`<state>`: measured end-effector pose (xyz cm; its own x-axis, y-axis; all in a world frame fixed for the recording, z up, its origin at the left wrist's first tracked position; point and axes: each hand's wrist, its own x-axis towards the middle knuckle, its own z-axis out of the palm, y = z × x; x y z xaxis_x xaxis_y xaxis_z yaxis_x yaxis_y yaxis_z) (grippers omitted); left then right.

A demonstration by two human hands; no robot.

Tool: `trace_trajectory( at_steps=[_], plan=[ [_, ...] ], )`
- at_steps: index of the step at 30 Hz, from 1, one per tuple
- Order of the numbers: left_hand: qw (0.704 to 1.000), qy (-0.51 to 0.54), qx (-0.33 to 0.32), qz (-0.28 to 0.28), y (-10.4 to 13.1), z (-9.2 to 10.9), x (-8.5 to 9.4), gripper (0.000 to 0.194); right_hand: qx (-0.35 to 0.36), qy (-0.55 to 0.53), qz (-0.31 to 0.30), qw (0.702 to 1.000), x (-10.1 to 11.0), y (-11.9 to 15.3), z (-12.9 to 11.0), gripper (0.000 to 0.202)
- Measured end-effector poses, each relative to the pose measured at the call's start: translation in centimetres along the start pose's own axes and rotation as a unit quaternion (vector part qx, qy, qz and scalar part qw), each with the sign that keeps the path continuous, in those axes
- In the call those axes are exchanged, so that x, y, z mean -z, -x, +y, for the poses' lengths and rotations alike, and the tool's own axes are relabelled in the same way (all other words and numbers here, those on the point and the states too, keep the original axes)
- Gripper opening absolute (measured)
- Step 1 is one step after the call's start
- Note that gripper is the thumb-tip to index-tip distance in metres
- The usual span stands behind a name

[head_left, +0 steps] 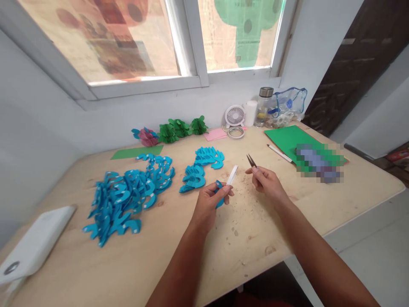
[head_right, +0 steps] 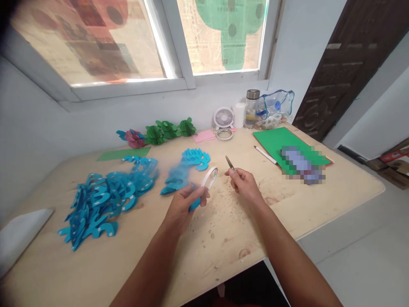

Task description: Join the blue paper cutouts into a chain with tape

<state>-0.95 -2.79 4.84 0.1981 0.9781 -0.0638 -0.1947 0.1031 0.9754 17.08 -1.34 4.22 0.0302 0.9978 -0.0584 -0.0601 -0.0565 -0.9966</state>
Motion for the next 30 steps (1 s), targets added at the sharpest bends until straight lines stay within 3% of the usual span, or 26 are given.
trace_trajectory(
  at_steps=[11, 23, 30],
  plan=[
    [0.999, 0.033, -0.033, -0.013, -0.03, -0.4, 0.48, 0.027, -0.059, -0.003, -0.067, 0.996, -0.08, 0.25, -0.09, 0.045],
    [0.999, -0.011, -0.033, -0.036, -0.15, -0.6, 0.69, 0.027, -0.015, 0.007, -0.1, 0.995, 0.1, 0.32, -0.03, 0.043],
    [0.998, -0.032, -0.039, -0.029, -0.17, -0.57, 0.84, 0.027, 0.011, 0.051, -0.078, 0.996, 0.14, 0.36, -0.31, 0.043]
  ],
)
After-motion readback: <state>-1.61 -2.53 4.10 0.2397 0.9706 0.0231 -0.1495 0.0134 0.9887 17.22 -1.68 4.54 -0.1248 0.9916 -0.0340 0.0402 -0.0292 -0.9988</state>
